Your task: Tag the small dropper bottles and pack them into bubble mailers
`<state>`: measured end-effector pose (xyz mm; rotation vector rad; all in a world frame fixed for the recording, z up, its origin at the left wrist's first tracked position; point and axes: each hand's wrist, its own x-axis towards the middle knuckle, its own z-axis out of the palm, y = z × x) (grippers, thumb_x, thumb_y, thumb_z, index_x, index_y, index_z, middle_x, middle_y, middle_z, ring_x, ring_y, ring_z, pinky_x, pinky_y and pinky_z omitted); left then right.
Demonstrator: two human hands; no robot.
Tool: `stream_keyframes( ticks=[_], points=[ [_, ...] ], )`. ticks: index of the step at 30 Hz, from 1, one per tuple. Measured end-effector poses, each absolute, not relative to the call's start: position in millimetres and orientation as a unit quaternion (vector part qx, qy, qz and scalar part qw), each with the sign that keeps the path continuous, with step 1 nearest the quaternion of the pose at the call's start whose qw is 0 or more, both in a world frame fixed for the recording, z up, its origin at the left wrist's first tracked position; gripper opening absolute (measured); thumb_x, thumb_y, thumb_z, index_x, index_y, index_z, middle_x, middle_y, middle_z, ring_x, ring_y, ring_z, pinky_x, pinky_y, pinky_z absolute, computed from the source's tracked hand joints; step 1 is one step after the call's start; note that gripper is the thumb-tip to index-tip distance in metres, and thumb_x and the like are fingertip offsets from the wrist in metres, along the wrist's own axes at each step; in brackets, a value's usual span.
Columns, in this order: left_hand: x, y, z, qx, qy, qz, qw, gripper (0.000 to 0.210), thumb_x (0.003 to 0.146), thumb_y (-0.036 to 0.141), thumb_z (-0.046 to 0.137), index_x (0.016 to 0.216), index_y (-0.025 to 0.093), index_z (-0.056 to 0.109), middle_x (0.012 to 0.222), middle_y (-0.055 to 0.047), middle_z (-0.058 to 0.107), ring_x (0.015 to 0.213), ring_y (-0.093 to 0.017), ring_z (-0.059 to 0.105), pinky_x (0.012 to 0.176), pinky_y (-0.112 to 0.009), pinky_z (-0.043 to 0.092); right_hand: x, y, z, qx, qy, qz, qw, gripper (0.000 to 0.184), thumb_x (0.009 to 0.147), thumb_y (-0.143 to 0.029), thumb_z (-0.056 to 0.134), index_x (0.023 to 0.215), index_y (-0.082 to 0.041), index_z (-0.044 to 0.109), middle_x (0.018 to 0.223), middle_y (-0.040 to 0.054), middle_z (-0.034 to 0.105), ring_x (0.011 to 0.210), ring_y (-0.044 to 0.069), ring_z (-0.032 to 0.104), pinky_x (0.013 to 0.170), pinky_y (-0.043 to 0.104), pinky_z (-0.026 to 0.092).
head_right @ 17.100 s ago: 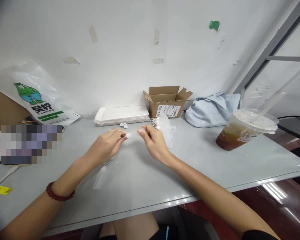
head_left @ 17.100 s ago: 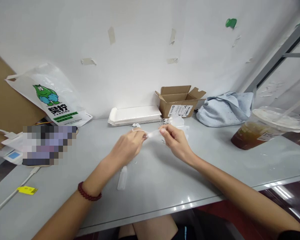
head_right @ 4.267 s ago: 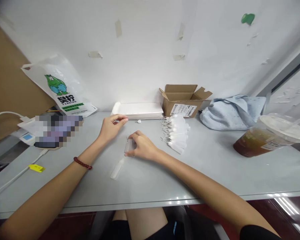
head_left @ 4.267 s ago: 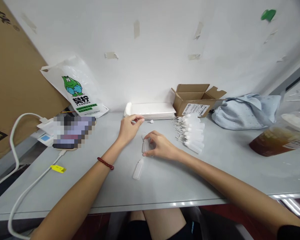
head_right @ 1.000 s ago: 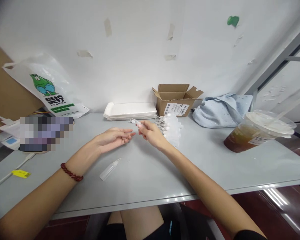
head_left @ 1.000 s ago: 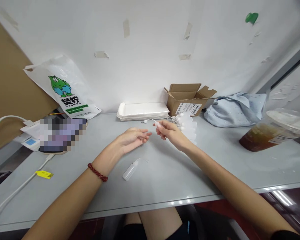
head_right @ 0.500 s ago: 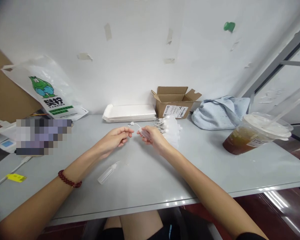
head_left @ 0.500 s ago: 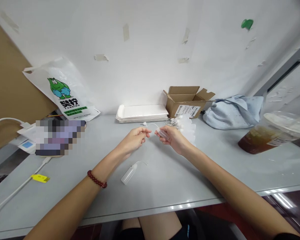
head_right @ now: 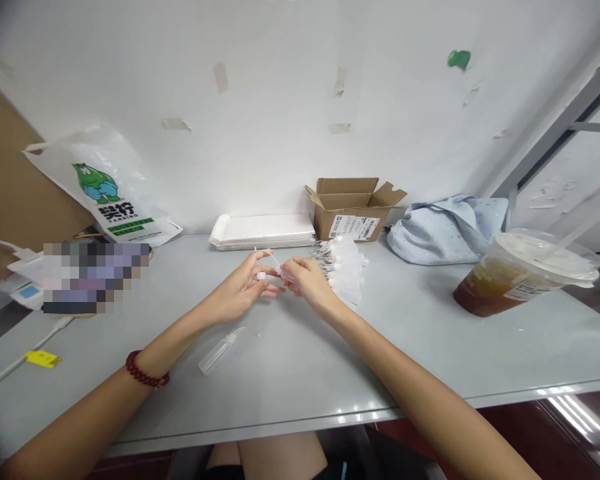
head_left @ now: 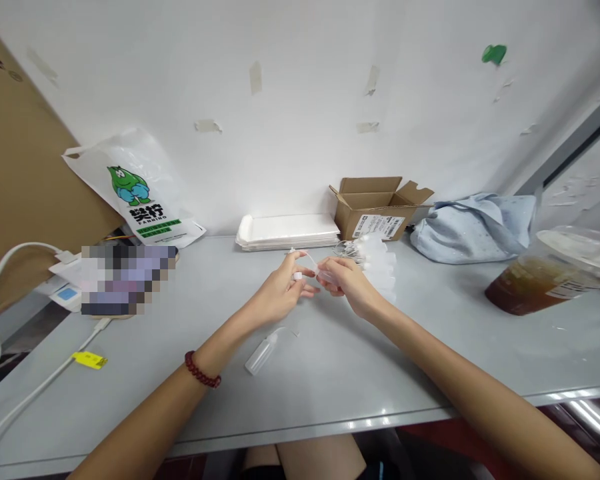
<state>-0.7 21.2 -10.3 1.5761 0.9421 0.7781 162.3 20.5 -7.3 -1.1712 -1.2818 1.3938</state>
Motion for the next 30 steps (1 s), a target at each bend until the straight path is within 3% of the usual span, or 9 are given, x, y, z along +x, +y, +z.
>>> stream_keyframes(
  ticks=[5, 9, 15, 17, 19, 22, 26, 30],
  points=[
    [-1.7, 21.0, -12.9, 0.647, 0.399, 0.335, 0.558, 0.062, 0.087, 0.022, 0.056, 0.141, 0.024, 0.026, 0.137, -0.019, 0.046, 0.105, -0.022, 0.064, 0.091, -0.04, 0.05, 159.6, 20.9, -8.3, -0.499, -0.493, 0.555, 0.447, 0.016, 0.067, -0.032, 0.057, 0.066, -0.019, 0.048, 0.055, -0.0057, 0.04, 0.048, 0.007, 0.033, 0.047, 0.023, 0.02],
    [-3.5, 21.3, -15.9, 0.67, 0.4, 0.318, 0.538, 0.068, 0.087, 0.023, 0.055, 0.146, 0.023, 0.02, 0.129, -0.018, 0.054, 0.106, -0.023, 0.063, 0.09, -0.041, 0.05, 158.1, 20.5, -6.3, -0.49, -0.498, 0.562, 0.443, 0.015, 0.067, -0.03, 0.056, 0.066, -0.018, 0.047, 0.056, -0.0055, 0.043, 0.047, 0.006, 0.032, 0.046, 0.022, 0.019],
    [-4.4, 17.2, -10.7, 0.708, 0.42, 0.28, 0.494, 0.077, 0.086, 0.021, 0.054, 0.15, 0.03, 0.011, 0.133, -0.016, 0.051, 0.09, -0.019, 0.068, 0.086, -0.035, 0.05, 158.6, 18.5, -3.4, -0.474, -0.519, 0.567, 0.429, 0.017, 0.068, -0.031, 0.057, 0.065, -0.018, 0.047, 0.055, -0.0048, 0.045, 0.046, 0.006, 0.034, 0.046, 0.023, 0.018],
    [-5.4, 16.9, -9.9, 0.724, 0.425, 0.268, 0.473, 0.078, 0.086, 0.02, 0.053, 0.151, 0.03, 0.01, 0.125, -0.014, 0.056, 0.085, -0.018, 0.068, 0.082, -0.033, 0.049, 158.8, 18.2, -3.3, -0.478, -0.529, 0.56, 0.422, 0.015, 0.067, -0.031, 0.057, 0.065, -0.018, 0.049, 0.056, -0.0038, 0.048, 0.048, 0.007, 0.037, 0.046, 0.023, 0.02],
    [-6.8, 17.3, -10.6, 0.745, 0.423, 0.255, 0.449, 0.079, 0.086, 0.02, 0.051, 0.151, 0.027, 0.008, 0.103, -0.008, 0.063, 0.08, -0.018, 0.067, 0.077, -0.03, 0.048, 158.8, 18.0, -3.6, -0.481, -0.539, 0.556, 0.411, 0.014, 0.067, -0.03, 0.057, 0.065, -0.018, 0.05, 0.057, -0.0028, 0.049, 0.049, 0.008, 0.038, 0.046, 0.023, 0.022],
    [-8.1, 17.6, -13.3, 0.783, 0.418, 0.234, 0.398, 0.078, 0.086, 0.021, 0.049, 0.152, 0.024, 0.008, 0.073, 0.0, 0.058, 0.066, -0.017, 0.059, 0.065, -0.026, 0.045, 158.6, 17.8, -4.7, -0.479, -0.558, 0.553, 0.392, 0.013, 0.068, -0.03, 0.055, 0.065, -0.018, 0.051, 0.055, -0.0028, 0.049, 0.049, 0.008, 0.038, 0.047, 0.022, 0.022],
    [-6.6, 15.8, -16.0, 0.795, 0.411, 0.25, 0.369, 0.078, 0.083, 0.018, 0.05, 0.152, 0.023, 0.013, 0.067, 0.002, 0.051, 0.055, -0.015, 0.046, 0.058, -0.024, 0.037, 159.0, 17.9, -5.0, -0.466, -0.579, 0.547, 0.385, 0.013, 0.069, -0.03, 0.054, 0.065, -0.018, 0.051, 0.054, -0.0036, 0.047, 0.049, 0.008, 0.037, 0.047, 0.022, 0.023],
    [-6.0, 15.4, -15.2, 0.801, 0.402, 0.256, 0.362, 0.075, 0.084, 0.019, 0.048, 0.151, 0.023, 0.014, 0.068, 0.003, 0.053, 0.054, -0.014, 0.044, 0.059, -0.024, 0.037, 162.0, 19.8, -3.7, -0.472, -0.6, 0.528, 0.372, 0.015, 0.067, -0.029, 0.056, 0.061, -0.018, 0.049, 0.053, -0.0036, 0.047, 0.051, 0.008, 0.038, 0.048, 0.022, 0.024]
  ],
)
